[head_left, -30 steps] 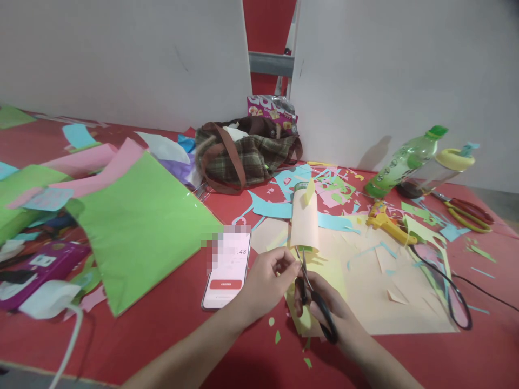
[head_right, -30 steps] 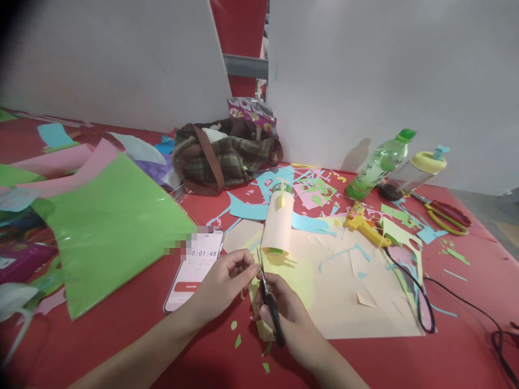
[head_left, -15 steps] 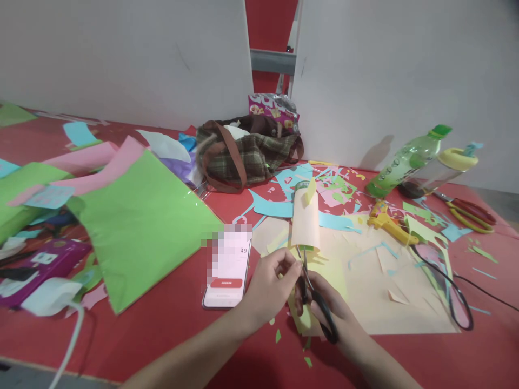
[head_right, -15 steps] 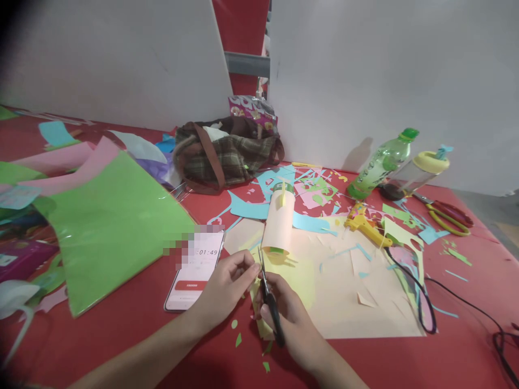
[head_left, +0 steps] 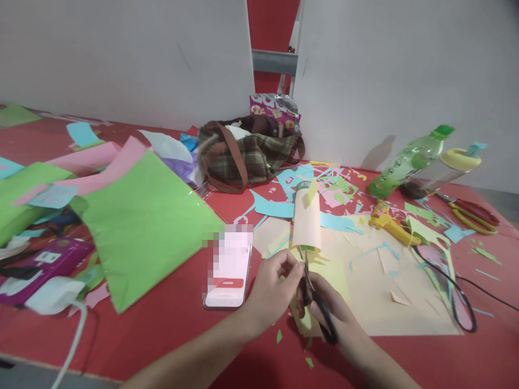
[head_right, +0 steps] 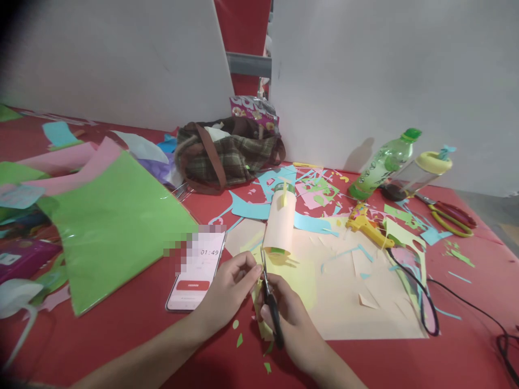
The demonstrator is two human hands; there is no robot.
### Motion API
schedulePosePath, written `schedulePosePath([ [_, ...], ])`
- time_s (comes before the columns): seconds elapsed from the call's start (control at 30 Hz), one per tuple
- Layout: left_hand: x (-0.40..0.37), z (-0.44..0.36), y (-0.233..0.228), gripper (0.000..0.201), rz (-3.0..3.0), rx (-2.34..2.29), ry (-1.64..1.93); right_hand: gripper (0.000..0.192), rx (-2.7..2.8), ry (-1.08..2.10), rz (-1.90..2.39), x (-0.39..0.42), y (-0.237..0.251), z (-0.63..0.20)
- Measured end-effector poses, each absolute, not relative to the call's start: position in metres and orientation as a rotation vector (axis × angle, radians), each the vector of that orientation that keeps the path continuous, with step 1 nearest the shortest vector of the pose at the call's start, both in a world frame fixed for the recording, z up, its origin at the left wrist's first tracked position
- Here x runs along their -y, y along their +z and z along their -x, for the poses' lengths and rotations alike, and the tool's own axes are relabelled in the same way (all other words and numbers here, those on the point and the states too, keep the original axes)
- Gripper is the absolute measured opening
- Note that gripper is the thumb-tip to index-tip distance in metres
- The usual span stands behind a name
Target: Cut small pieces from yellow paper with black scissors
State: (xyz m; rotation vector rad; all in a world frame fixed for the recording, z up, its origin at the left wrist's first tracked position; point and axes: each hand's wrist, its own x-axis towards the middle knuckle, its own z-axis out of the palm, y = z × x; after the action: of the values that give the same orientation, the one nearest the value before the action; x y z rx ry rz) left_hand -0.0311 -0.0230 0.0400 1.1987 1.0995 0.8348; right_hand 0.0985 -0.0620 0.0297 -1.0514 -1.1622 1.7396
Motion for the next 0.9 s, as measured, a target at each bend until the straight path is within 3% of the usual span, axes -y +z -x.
schedulePosePath([
  [0.9, 0.0226, 0.0307, 0.0399, 0.022, -1.312, -1.136, 0.866, 0.033, 1.204, 1.721, 1.112, 0.062, 0.0305, -0.0997],
])
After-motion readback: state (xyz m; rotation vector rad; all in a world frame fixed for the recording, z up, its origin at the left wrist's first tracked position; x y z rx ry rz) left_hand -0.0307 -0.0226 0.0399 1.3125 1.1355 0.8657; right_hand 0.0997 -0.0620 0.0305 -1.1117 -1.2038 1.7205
